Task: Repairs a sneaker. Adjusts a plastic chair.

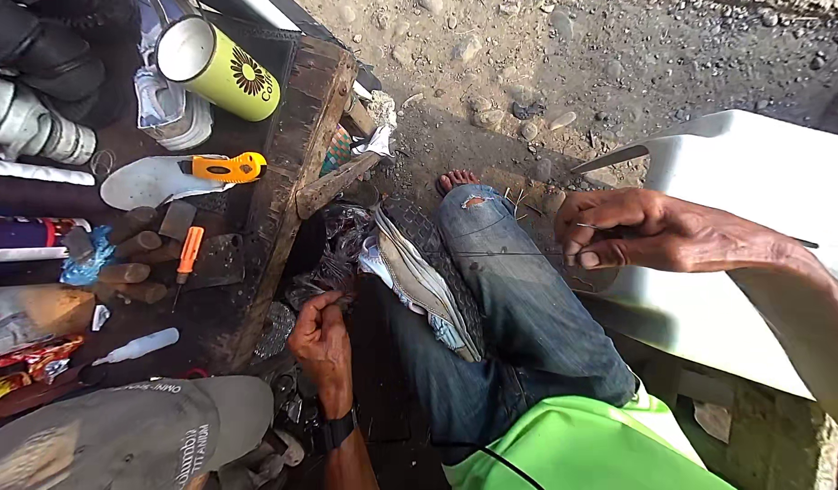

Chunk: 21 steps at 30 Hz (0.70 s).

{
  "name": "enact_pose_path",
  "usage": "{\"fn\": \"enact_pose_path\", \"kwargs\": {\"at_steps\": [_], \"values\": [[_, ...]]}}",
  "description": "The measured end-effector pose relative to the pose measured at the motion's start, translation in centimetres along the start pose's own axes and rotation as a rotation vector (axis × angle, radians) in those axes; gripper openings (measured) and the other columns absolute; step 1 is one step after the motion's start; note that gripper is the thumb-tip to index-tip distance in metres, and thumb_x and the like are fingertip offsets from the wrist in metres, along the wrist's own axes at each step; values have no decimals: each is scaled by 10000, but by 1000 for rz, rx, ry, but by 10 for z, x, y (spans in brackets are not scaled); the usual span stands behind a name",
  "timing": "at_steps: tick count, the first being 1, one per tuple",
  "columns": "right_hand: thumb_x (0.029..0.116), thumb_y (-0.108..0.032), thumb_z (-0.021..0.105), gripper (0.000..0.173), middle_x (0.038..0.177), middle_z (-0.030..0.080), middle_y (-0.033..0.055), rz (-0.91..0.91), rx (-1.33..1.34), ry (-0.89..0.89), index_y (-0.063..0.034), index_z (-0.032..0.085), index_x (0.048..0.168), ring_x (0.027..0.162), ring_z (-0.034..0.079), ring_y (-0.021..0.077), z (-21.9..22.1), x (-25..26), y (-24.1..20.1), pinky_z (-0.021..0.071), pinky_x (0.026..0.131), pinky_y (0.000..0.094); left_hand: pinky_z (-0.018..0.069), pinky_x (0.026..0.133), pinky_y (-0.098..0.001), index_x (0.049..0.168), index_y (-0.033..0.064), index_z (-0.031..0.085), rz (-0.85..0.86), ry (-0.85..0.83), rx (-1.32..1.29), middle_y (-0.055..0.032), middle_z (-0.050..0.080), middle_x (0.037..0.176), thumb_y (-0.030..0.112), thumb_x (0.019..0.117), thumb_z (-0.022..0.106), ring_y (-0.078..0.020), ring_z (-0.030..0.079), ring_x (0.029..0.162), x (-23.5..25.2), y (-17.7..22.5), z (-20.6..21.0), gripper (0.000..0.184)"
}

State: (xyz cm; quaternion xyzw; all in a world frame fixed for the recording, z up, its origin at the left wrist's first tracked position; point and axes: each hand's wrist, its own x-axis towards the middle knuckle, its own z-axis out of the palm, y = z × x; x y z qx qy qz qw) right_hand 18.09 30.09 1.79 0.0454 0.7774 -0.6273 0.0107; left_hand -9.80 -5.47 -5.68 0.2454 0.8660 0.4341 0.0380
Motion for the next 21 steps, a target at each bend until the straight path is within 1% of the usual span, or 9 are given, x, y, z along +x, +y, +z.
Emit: {"fn": "enact_pose_path", "kwargs": {"at_steps": [3,5,6,8,11,14,16,18,21], "values": [[971,-287,647,152,932,657,-72,173,-103,-2,-184,754,1001,815,606,34,-28,-42,10,497,669,182,485,574,-205,1169,-12,685,-148,-153,63,-14,635,793,52,953,543,-29,567,630,-2,-18,-7,266],[971,-260,649,123,888,663,-92,282,-159,3,-204,751,1011,751,593,15,-37,-57,14,480,632,180,565,799,-399,1410,45,584,-146,-340,187,-122,688,1076,148,972,583,-188,672,915,-1,0,-9,450],[960,-234,667,93,846,660,-95,325,-193,15,-201,751,982,695,575,13,-39,-61,16,460,591,187,537,936,-454,1418,39,581,-92,-350,201,-172,651,1242,172,966,595,-249,646,1103,-1,14,-8,471],[947,-200,673,70,813,663,-83,387,-182,8,-192,743,945,651,561,27,-43,-67,19,441,560,199,542,959,-337,1253,11,687,88,-211,105,-171,642,1270,173,966,630,-202,633,1148,1,52,-3,335],[961,-168,661,77,753,646,-62,533,-183,-2,-170,728,923,610,541,52,-45,-74,15,421,547,237,575,722,-186,992,-31,745,255,-154,-275,-83,698,1039,45,915,683,-68,667,858,5,95,16,125],[984,-182,698,79,725,658,2,795,-595,77,-181,751,926,665,617,192,-49,-77,18,495,624,487,618,808,-271,1038,-11,731,214,-383,-540,-35,733,994,15,932,663,-101,710,873,15,102,28,128],[960,-193,716,80,732,674,26,810,-754,188,-197,762,1025,676,650,251,-39,-72,18,496,610,569,607,873,-279,1071,7,728,188,-507,-556,-23,742,1014,29,964,636,-100,712,930,22,103,26,143],[962,-234,682,205,697,638,-25,595,-672,311,-194,749,1152,587,595,168,-19,-53,12,494,544,462,594,930,-290,1136,3,710,156,-593,-561,-35,742,1072,36,983,619,-114,711,990,28,106,21,181],[941,-225,678,143,728,661,-95,149,-192,491,-143,765,1019,550,548,-10,32,0,-1,473,479,184,584,971,-306,1224,-12,664,159,-661,-550,-55,728,1135,68,997,615,-138,703,1045,33,106,18,246]]}}
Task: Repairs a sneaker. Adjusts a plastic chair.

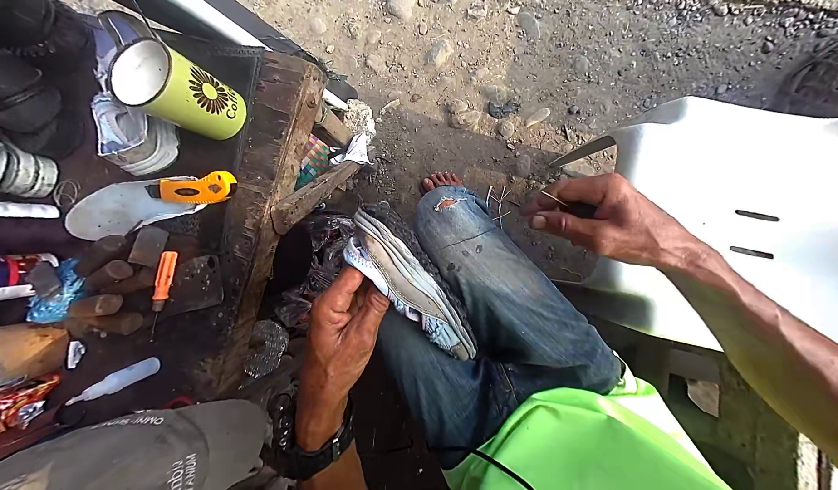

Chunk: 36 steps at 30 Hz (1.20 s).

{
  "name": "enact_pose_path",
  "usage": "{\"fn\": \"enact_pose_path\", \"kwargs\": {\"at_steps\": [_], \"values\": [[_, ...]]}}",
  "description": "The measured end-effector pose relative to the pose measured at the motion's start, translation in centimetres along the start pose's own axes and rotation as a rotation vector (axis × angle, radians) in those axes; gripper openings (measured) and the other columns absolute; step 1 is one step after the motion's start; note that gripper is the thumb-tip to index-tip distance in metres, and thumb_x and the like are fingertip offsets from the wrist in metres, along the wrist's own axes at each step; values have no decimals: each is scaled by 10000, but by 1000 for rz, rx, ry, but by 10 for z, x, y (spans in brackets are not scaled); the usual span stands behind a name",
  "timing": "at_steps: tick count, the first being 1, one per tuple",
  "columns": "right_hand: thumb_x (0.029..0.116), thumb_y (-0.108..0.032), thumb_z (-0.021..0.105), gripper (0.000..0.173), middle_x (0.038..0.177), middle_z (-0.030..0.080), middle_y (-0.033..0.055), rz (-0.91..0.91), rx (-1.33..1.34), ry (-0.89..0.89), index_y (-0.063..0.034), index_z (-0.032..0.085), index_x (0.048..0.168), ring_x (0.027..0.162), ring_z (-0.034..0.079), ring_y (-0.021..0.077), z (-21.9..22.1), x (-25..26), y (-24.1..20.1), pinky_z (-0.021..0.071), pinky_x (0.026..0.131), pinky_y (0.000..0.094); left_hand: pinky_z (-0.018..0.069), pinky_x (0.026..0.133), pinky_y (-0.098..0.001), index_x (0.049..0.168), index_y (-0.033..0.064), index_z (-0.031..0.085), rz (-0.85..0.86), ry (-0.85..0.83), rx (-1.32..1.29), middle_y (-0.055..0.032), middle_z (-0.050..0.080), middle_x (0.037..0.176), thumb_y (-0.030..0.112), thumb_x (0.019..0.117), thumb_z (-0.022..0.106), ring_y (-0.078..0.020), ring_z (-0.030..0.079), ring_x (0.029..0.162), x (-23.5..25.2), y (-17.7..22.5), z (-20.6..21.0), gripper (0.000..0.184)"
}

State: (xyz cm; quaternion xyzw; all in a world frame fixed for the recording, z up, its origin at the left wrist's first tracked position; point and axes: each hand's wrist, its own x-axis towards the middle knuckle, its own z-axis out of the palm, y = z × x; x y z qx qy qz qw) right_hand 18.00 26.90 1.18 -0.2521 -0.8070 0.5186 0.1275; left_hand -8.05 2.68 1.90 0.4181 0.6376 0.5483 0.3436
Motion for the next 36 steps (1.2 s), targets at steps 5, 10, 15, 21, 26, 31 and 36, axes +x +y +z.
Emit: {"fn": "enact_pose_path", "kwargs": {"at_steps": [5,10,15,21,26,31,36], "values": [[999,-275,674,248,916,734,-33,-246,205,-105,-75,755,1122,752,647,-10,72,36,-33,563,666,192,607,918,-308,1207,-11,661,12,-50,17,-49,732,1101,90,984,650,-142,715,994,3,0,-4,245],[1000,-175,654,187,668,604,-56,-207,400,-181,-35,737,907,570,494,-37,83,43,-27,394,513,149,606,911,-294,1183,68,710,60,-96,57,0,728,1122,164,978,683,-108,708,1004,2,-10,-14,227],[990,-102,642,154,714,659,-25,-227,442,-127,-7,752,939,601,537,-33,90,41,-23,430,537,148,596,906,-280,1088,130,760,120,-18,92,33,750,1067,166,942,712,-83,708,990,-1,-20,-11,158],[970,-82,650,141,704,670,-17,-254,352,-90,-14,758,909,599,566,-17,95,45,-25,459,533,164,578,868,-240,950,85,767,206,155,173,34,749,972,48,897,641,-42,693,951,-2,-27,6,141],[973,-134,671,129,670,623,-40,-220,288,-181,-56,742,901,572,541,2,85,50,-29,452,518,183,583,952,-328,1277,-24,631,-39,-63,-27,-82,699,1189,127,995,603,-164,684,1076,-15,0,-6,322],[934,-137,687,130,758,606,-27,-124,224,-131,-94,644,1049,619,566,63,59,40,-32,492,531,220,616,701,-291,1235,-34,583,-149,75,103,-83,714,1030,292,929,744,-165,711,854,-30,9,31,474],[1007,-113,528,368,1095,688,-18,-159,107,-109,-83,613,1363,908,653,53,36,22,-32,577,776,221,512,510,-206,1035,-23,684,-120,304,-99,-60,717,833,28,917,678,-88,640,630,-12,1,45,129]]}}
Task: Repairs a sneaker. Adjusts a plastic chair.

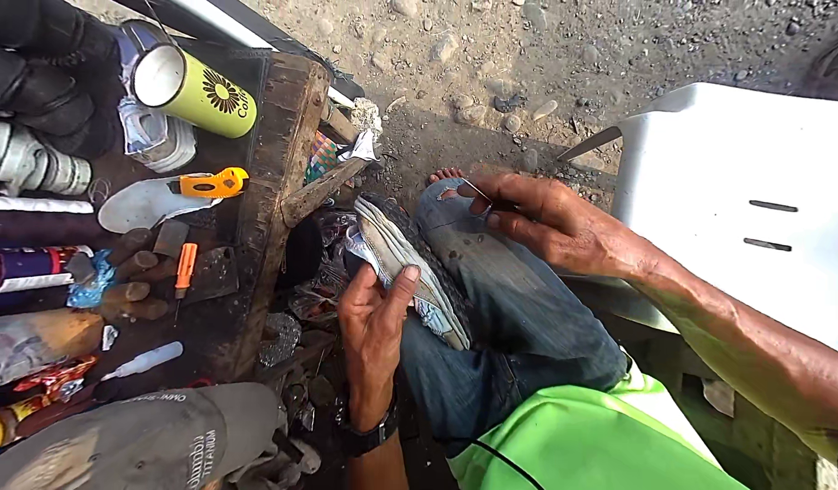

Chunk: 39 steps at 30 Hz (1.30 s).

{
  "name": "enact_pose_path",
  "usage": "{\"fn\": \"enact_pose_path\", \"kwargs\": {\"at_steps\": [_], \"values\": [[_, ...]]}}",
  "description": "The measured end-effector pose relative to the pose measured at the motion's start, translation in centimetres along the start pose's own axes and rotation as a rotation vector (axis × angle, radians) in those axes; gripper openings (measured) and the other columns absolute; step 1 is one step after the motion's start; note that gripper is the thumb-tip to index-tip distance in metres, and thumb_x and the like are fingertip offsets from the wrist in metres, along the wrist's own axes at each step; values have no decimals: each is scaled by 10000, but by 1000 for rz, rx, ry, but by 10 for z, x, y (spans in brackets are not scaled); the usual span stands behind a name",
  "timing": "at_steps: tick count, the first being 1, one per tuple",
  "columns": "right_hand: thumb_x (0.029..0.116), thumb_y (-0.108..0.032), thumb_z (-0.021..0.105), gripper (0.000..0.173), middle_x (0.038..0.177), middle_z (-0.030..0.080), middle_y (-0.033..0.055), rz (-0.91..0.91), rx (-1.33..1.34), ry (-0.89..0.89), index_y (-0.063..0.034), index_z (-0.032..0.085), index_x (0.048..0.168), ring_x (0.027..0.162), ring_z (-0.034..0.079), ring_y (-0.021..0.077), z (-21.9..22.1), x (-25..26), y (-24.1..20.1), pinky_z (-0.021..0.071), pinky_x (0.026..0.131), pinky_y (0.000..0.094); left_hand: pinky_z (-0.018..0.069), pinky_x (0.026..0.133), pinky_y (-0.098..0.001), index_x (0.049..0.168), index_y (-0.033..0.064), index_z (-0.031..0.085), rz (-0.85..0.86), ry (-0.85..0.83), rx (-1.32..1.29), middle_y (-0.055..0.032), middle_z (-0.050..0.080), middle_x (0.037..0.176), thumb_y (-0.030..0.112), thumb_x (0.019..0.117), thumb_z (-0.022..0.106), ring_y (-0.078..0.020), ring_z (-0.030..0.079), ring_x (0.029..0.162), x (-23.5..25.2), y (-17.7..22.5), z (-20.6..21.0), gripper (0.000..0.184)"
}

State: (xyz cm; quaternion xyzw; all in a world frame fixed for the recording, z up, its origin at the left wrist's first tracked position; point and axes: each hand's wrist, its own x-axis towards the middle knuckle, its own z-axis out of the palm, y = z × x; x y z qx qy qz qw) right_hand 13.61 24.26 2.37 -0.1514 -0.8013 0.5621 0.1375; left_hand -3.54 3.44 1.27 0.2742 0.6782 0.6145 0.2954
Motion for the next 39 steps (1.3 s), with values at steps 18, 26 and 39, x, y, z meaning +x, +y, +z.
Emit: {"fn": "enact_pose_path", "kwargs": {"at_steps": [18,26,39], "values": [[1044,-252,513,294,888,710,-22,-189,-289,20,-165,769,1158,799,657,97,51,13,4,511,657,308,607,644,-268,1073,-69,683,-73,187,-202,-130,732,911,-45,922,600,-144,718,769,1,-4,7,174],[1043,-254,514,294,881,709,-24,-188,-276,29,-169,772,1157,785,654,93,53,15,6,508,647,309,609,653,-269,1069,-67,683,-80,191,-227,-135,732,917,-51,906,611,-147,720,785,1,-3,8,178],[1042,-251,523,289,857,693,-31,-190,-277,11,-165,769,1168,766,640,79,50,16,5,505,640,291,607,679,-274,1087,-69,676,-51,178,-253,-132,730,942,-53,902,621,-148,716,807,0,-6,9,194]]}}
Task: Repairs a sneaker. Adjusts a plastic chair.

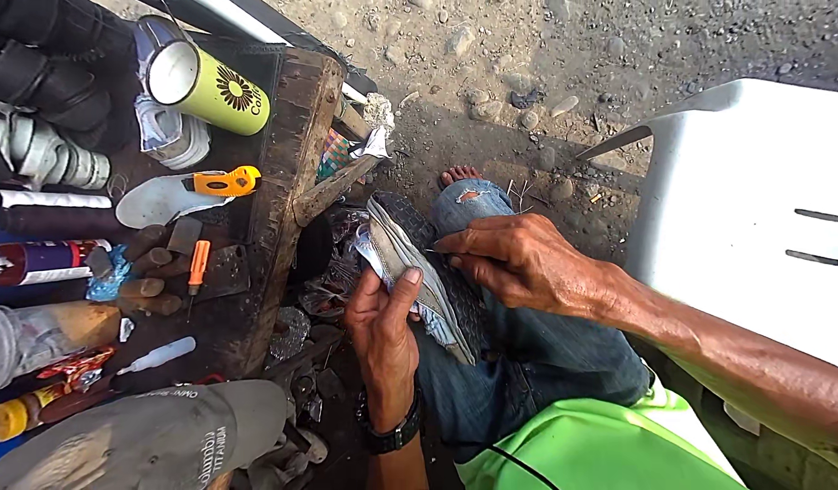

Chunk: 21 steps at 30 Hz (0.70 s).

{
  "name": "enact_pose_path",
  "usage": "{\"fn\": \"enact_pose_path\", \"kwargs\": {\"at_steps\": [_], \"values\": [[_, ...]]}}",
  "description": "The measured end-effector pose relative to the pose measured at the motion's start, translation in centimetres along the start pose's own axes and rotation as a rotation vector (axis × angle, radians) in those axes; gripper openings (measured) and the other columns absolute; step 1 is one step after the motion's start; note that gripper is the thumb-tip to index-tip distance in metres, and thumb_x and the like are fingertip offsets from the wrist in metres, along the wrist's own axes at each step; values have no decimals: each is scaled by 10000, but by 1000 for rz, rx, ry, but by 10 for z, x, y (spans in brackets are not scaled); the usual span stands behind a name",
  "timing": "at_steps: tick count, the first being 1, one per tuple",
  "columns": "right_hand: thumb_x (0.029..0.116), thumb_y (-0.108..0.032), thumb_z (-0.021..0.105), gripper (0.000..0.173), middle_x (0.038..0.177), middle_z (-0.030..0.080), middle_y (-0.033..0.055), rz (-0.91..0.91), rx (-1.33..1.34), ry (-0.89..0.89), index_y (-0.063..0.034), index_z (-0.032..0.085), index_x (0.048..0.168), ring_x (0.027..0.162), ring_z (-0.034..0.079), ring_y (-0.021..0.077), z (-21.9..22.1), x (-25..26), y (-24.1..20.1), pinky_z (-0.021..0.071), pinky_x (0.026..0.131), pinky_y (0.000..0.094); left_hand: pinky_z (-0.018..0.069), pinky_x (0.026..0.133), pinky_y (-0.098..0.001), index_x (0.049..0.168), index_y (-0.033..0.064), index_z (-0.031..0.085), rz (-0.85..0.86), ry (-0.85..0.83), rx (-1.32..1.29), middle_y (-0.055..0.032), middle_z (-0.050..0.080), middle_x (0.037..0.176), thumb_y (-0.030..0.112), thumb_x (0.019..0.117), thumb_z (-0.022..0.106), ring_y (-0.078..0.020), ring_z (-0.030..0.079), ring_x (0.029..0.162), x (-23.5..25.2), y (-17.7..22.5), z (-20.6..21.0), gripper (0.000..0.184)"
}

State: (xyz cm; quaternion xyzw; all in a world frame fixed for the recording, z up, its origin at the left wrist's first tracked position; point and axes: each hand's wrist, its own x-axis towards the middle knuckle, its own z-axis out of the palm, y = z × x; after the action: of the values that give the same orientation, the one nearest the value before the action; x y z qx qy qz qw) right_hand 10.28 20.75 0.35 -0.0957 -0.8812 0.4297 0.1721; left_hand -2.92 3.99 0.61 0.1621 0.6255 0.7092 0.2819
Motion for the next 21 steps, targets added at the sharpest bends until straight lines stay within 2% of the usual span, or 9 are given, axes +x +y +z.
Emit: {"fn": "enact_pose_path", "kwargs": {"at_steps": [1,4,10,13,21], "values": [[1047,-259,517,293,866,693,-33,-1,-16,-17,-172,765,1177,768,641,77,-2,1,-1,506,638,290,610,686,-276,1088,-69,676,1,0,1,-131,731,944,-49,906,617,-149,718,812,0,0,0,192],[1062,-276,487,316,867,677,-25,-17,-85,-99,-184,750,1210,733,628,91,-10,5,-2,490,606,299,587,613,-247,1061,-51,682,27,-3,25,-105,729,895,-20,928,589,-123,706,750,-2,0,3,165],[1039,-285,473,324,824,655,-29,-65,-249,-293,-224,742,1208,680,621,123,-32,24,-6,467,558,338,600,720,-272,1027,-51,679,153,23,127,-66,722,870,-39,910,573,-124,707,793,-5,-4,12,158],[1020,-289,488,297,812,668,-34,-97,-319,-346,-227,755,1135,674,631,132,-39,34,-10,465,545,353,601,724,-261,988,-33,681,197,68,144,-41,715,839,-45,895,583,-107,704,789,-5,-7,17,135],[989,-310,521,227,720,605,-54,-72,-454,-501,-233,734,971,644,605,126,-42,57,-29,434,517,350,587,650,-223,949,-40,682,259,132,252,-19,692,794,-30,865,610,-73,683,728,-6,-10,23,111]]}}
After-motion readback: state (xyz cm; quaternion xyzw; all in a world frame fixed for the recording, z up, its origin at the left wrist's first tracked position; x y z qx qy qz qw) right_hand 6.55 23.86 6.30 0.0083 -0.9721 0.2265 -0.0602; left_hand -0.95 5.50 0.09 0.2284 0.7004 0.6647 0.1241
